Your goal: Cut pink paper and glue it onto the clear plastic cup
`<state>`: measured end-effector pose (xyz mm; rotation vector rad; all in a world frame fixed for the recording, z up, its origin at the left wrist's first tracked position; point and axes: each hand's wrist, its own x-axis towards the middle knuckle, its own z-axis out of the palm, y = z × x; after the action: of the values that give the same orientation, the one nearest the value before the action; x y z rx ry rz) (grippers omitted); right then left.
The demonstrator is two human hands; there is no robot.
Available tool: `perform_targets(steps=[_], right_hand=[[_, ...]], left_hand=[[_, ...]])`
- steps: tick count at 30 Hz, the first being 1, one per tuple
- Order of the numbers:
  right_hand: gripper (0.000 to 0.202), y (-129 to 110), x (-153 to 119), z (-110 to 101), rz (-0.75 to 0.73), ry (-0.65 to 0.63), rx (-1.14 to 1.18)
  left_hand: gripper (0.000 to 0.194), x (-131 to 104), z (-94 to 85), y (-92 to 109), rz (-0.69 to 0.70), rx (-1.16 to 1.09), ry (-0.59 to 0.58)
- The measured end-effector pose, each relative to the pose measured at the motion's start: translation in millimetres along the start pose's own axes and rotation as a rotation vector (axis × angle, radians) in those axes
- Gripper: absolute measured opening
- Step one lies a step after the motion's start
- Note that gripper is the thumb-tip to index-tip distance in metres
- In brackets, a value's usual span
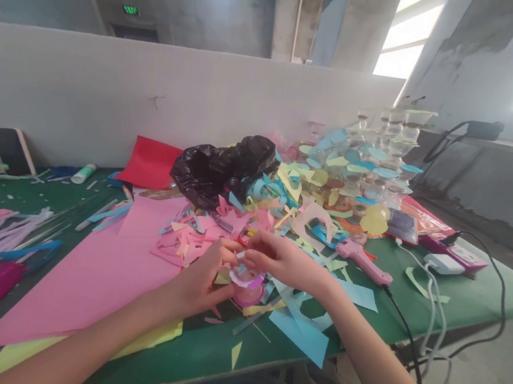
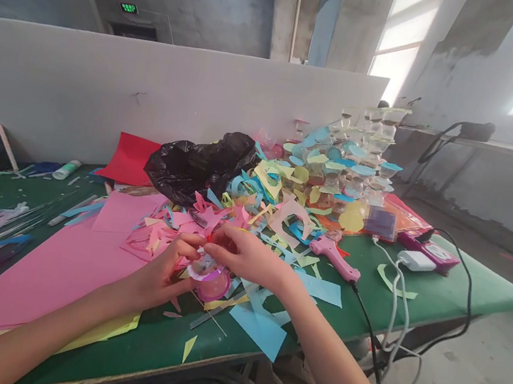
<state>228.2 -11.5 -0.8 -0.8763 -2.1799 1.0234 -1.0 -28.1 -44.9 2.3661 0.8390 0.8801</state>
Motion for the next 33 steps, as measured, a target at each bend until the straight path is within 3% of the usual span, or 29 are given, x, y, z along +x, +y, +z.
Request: perform_targets(steps=[7, 11, 13, 20, 25, 33], right_hand=[[0.050, -4.4, -4.0, 2.1, -0.068, 0.018, -0.161], [0.046, -6.2, -6.1, 2.2, -0.113, 0.034, -0.258], [0.042, -6.8, -7.0, 1.8, -0.141, 0.027, -0.265], [0.040, -4.7, -8.7, 0.8, -0.123, 0.025, -0.273], [0.034, -6.5, -9.1, 0.4, -0.133, 0.049, -0.236], [0.044, -5.5, -11.0, -1.6, -0.071, 0.134, -0.196]], left_hand=[[0.036, 3.0, 0.1, 6.7, -0.037, 0.051, 0.035], [0.064, 4.6, -1.0, 10.1, -0.184, 0.012, 0.021], [0.069, 6.2, -0.8, 11.1, -0.244, 0.052, -0.013], [0.027, 15.9, 4.5, 15.5, -0.192, 0.296, -0.134], [0.030, 16.6, 4.5, 18.1, -0.167, 0.237, -0.070], [0.022, 16.5, -4.6, 26.2, -0.304, 0.107, 0.027]])
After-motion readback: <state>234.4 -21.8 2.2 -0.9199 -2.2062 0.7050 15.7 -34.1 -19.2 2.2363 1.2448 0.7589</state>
